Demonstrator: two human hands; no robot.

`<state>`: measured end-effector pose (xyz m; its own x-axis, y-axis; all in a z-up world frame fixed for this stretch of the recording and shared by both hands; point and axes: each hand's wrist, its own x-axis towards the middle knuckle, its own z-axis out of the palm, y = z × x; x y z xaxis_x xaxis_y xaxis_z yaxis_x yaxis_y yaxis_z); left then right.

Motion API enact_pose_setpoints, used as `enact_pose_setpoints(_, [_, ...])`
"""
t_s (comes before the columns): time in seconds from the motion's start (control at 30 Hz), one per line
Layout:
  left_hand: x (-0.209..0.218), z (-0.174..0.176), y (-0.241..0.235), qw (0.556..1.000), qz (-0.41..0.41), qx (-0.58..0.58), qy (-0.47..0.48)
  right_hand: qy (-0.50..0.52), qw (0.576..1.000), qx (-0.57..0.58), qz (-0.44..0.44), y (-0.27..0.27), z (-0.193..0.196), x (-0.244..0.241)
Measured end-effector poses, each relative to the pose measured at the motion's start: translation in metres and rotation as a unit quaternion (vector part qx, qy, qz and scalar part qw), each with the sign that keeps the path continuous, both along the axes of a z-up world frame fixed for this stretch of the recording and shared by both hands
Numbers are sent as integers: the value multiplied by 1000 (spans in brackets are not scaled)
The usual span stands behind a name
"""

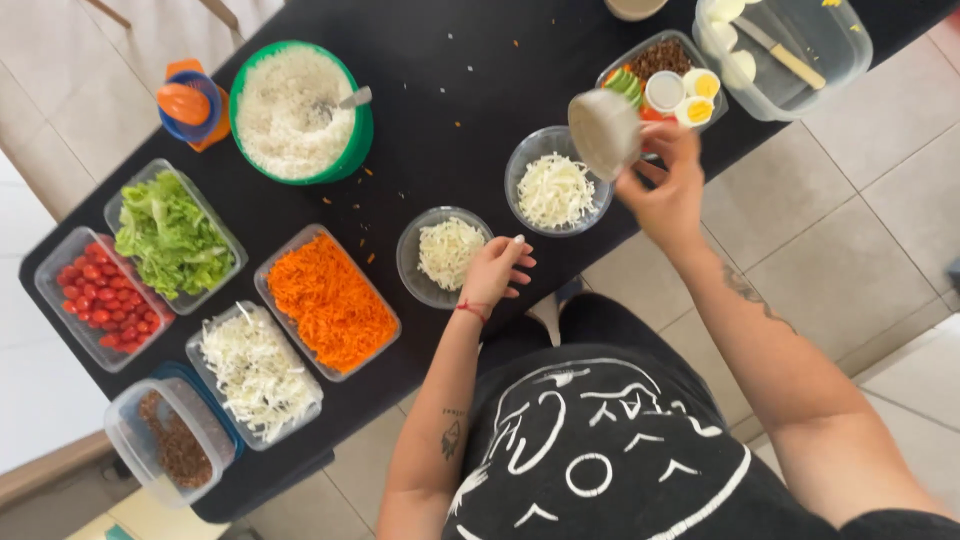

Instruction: The person is portioning shredded cabbage and carrots from large containers into smaller bowls for meal preparation.

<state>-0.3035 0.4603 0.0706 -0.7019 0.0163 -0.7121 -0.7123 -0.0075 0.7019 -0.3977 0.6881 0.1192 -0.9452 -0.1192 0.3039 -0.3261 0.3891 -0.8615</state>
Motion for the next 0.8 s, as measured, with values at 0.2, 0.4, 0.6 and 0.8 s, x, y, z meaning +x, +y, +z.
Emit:
enact_pose_setpoints(0.2, [-10, -38, 49, 996, -67, -40, 33, -359, 854, -375, -36, 20, 3, -20])
enact_pose_setpoints(0.4, [-30, -116, 92, 996, 20, -33, 83, -535, 730, -425, -5, 31, -41, -39])
enact_pose_setpoints(0.6, [-9, -31, 94, 990, 134, 20, -35, -562, 730, -385, 59, 58, -58, -44])
enact_pose_setpoints(0.8, [28, 57, 114, 934, 298, 193, 37, -626, 733, -152, 218, 40, -14, -11])
